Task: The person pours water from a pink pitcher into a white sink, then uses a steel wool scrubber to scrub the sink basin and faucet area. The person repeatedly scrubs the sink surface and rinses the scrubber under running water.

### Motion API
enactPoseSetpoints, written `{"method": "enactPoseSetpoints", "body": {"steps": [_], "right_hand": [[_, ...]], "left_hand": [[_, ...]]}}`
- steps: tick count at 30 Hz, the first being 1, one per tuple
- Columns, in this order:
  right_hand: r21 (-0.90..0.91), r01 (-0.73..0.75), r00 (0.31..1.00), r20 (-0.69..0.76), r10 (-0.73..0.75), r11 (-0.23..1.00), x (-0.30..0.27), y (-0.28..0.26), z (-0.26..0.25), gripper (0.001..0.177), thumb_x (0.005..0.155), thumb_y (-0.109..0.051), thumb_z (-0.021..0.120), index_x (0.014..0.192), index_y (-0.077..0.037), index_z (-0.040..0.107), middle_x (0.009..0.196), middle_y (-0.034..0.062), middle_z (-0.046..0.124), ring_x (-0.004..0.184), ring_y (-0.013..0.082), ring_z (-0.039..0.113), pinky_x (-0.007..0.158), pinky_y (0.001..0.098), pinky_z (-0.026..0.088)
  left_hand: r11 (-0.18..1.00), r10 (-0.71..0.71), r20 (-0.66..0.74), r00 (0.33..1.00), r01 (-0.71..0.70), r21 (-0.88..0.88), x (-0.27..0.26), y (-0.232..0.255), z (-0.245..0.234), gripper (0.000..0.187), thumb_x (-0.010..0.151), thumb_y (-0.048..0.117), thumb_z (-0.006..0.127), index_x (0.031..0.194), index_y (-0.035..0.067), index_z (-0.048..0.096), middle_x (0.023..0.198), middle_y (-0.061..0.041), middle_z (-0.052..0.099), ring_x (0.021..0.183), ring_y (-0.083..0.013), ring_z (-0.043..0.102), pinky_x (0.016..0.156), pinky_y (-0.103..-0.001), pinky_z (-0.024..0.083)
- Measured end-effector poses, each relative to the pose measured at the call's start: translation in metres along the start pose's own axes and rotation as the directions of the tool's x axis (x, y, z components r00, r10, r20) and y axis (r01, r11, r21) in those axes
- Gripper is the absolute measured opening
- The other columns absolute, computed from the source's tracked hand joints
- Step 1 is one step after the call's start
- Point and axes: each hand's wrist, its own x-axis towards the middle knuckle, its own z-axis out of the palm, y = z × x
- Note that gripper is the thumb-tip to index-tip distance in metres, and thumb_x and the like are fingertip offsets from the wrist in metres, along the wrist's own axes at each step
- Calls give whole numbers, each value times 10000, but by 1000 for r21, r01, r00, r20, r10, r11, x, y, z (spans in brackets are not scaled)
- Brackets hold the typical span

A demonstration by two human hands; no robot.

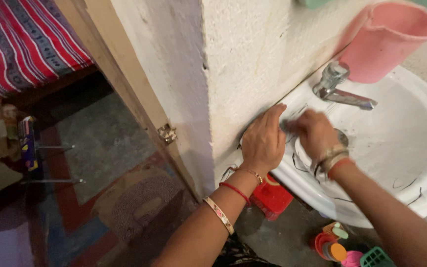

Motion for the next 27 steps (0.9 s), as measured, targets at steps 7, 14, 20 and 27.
{"method": "enactPoseSetpoints", "body": {"steps": [7, 14, 20, 27], "right_hand": [[-105, 7, 998, -63, -14, 994, 19, -15, 4, 98, 863, -89, 691, 916, -30, 750, 959, 178, 662, 952, 396, 619, 837, 493, 508], [-7, -2, 998, -63, 1, 1000, 37, -5, 0, 131, 901, -78, 671, 972, -87, 780, 982, 160, 673, 936, 358, 625, 898, 476, 525], [29, 254, 967, -34, -253, 967, 27, -11, 21, 132, 756, -39, 701, 886, -42, 727, 930, 137, 679, 952, 360, 611, 883, 488, 477], [272, -108, 878, 477, -36, 956, -60, -24, -65, 129, 807, -113, 709, 915, -71, 767, 866, 53, 682, 821, 189, 685, 780, 347, 555]], "left_hand": [[998, -58, 6, 998, 58, -7, 2, 2, 2, 455, 941, 68, 510, 1396, 58, 530, 1344, -161, 661, 1105, -365, 678, 965, -464, 534], [991, -99, 28, 995, 101, -87, -4, -2, -2, 420, 1029, 164, 469, 1432, 50, 508, 1377, -174, 639, 1180, -380, 658, 1019, -465, 520], [991, -58, 17, 998, 59, -116, -2, -4, -5, 463, 1038, 236, 456, 1461, 48, 479, 1442, -181, 596, 1277, -381, 617, 1076, -460, 497], [990, -45, 11, 999, 46, -135, -2, 0, -7, 446, 1024, 240, 458, 1423, 52, 524, 1392, -172, 635, 1236, -374, 642, 1057, -455, 506]]}}
